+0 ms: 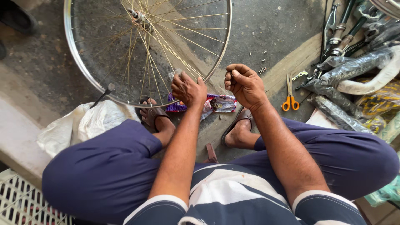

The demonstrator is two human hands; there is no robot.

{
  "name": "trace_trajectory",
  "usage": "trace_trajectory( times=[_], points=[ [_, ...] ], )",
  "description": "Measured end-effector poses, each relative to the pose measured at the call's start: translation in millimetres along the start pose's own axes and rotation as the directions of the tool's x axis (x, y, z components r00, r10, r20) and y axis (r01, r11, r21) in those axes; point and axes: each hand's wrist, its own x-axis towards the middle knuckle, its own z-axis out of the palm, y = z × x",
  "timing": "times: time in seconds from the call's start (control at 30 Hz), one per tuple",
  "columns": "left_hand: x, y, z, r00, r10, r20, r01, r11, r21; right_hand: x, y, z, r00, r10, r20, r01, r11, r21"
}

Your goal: The person sits on the floor and works on a bicycle wheel, using their hands to tighten the spokes. They manipulate the spokes and nipples to adjust the wheel's tension, occasionally reaching for small parts from a nearby container.

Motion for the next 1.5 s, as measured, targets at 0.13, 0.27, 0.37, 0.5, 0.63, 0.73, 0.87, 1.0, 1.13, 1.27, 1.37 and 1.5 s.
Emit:
trace_trajectory(
  times=[0.13,0.27,0.37,0.5,0.63,0.73,0.87,1.0,1.13,1.27,1.37,1.5],
  points=[
    [2.9,-28.6,17.6,0.997,0.043,0.070,-0.037,0.996,-0.075,-9.2,-3.2,-1.6,1.000,-0.001,-0.005,0.001,0.999,-0.050],
    [22.1,-57.8,60.0,0.980,0.040,0.197,0.013,0.965,-0.262,-16.8,-1.2,-14.7,1.000,0.018,-0.018,-0.021,0.992,-0.128],
    [35.5,-72.5,73.9,0.936,0.077,0.342,0.063,0.923,-0.380,-18.4,10.9,-32.3,0.995,0.057,-0.083,-0.077,0.963,-0.259],
    [42.9,-75.6,71.1,0.899,0.219,0.380,0.021,0.844,-0.537,-19.5,36.6,-63.7,0.954,0.143,-0.263,-0.260,0.829,-0.495],
    [43.0,-63.5,58.8,0.876,0.319,0.361,-0.012,0.764,-0.645,-29.1,60.6,-96.5,0.935,0.149,-0.323,-0.353,0.481,-0.802],
    [43.7,-50.9,58.2,0.884,0.340,0.321,-0.026,0.721,-0.692,-32.8,76.3,-110.1,0.893,0.067,-0.445,-0.450,0.080,-0.890],
    [43.3,-37.0,55.3,0.871,0.292,0.396,0.040,0.761,-0.648,-28.3,94.5,-119.1,0.915,-0.023,-0.403,-0.402,-0.140,-0.905],
    [40.2,-33.8,46.3,0.861,0.272,0.430,0.074,0.768,-0.636,-10.6,117.1,-115.4,0.897,-0.187,-0.400,-0.425,-0.113,-0.898],
    [38.6,-38.3,50.8,0.858,0.314,0.407,0.036,0.753,-0.657,-3.9,126.2,-102.3,0.893,-0.343,-0.290,-0.362,-0.170,-0.916],
    [37.5,-37.7,56.9,0.852,0.329,0.406,0.041,0.733,-0.679,-10.0,129.7,-92.4,0.961,-0.232,-0.150,-0.229,-0.363,-0.903],
    [36.9,-36.0,56.7,0.854,0.350,0.385,0.037,0.697,-0.716,-8.5,139.7,-98.9,0.985,-0.173,-0.018,-0.087,-0.403,-0.911],
    [40.7,-33.2,52.6,0.839,0.343,0.422,0.068,0.704,-0.707,-1.1,147.9,-109.3,0.997,-0.069,-0.035,-0.065,-0.514,-0.855]
  ],
)
